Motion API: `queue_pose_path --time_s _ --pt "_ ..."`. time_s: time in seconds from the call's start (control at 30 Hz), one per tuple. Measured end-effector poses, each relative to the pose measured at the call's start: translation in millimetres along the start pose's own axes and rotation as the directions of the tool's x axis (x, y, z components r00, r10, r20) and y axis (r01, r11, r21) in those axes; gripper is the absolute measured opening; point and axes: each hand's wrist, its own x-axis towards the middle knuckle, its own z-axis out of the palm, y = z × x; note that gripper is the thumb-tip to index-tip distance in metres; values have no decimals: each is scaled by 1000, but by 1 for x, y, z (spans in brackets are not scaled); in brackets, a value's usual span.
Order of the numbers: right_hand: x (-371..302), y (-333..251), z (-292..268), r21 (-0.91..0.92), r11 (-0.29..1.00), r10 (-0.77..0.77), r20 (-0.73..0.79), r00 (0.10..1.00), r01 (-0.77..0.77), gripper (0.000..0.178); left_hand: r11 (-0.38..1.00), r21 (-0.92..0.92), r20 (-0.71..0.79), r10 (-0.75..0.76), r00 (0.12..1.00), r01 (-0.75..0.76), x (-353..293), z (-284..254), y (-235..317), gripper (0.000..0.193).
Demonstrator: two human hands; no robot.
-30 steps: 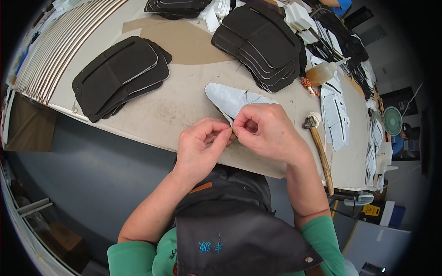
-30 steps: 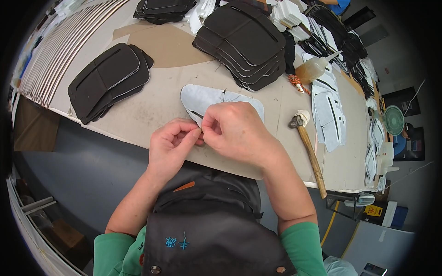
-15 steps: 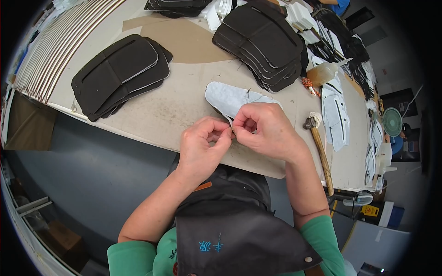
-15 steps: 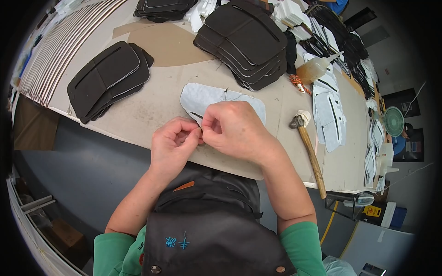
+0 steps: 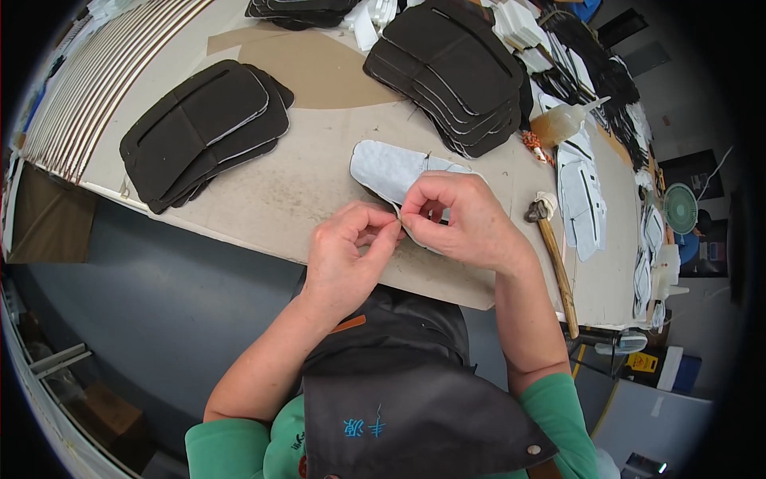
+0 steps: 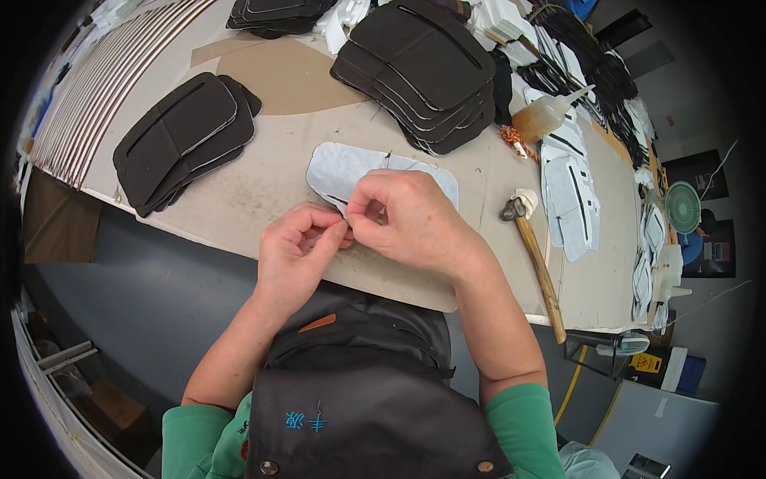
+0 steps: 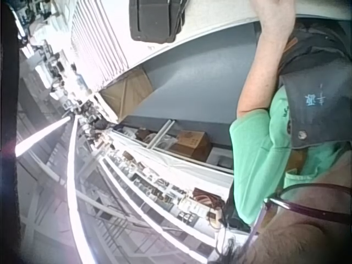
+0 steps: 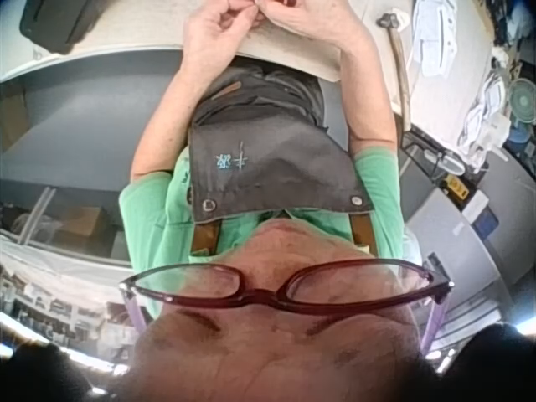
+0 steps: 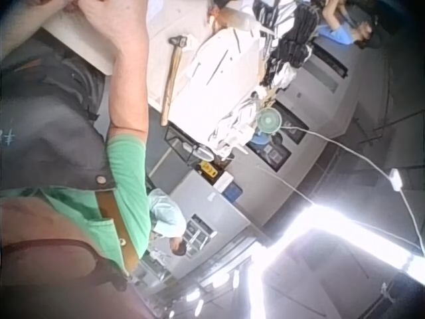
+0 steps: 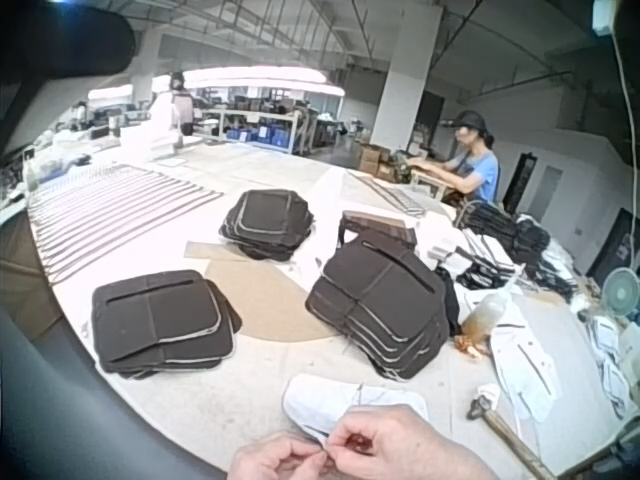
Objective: Applying glue to leather components and assembling a zipper pocket for a leather bag.
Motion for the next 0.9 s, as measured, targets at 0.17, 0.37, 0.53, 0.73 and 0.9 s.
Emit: queue_pose_path --time_s 0.17,0.37,0.53,0.73,0.9 --pt "-1 -6 -3 -111 992 -64 28 998 67 5 995 93 71 -38 997 31 -1 -4 4 5" --pt "1 -10 -1 -241 965 -91 78 993 108 7 990 144 106 -22 994 6 0 -4 3 5" --pt "1 -9 2 -247 962 -98 76 992 114 9 987 157 2 9 1000 -9 1 0 -1 4" --pt "-2 -14 2 -158 987 -17 -27 999 13 10 990 139 -14 30 999 -28 1 2 -2 4" --pt "-6 -11 1 -134 991 -29 -71 997 19 4 994 103 46 -26 999 22 1 1 4 3"
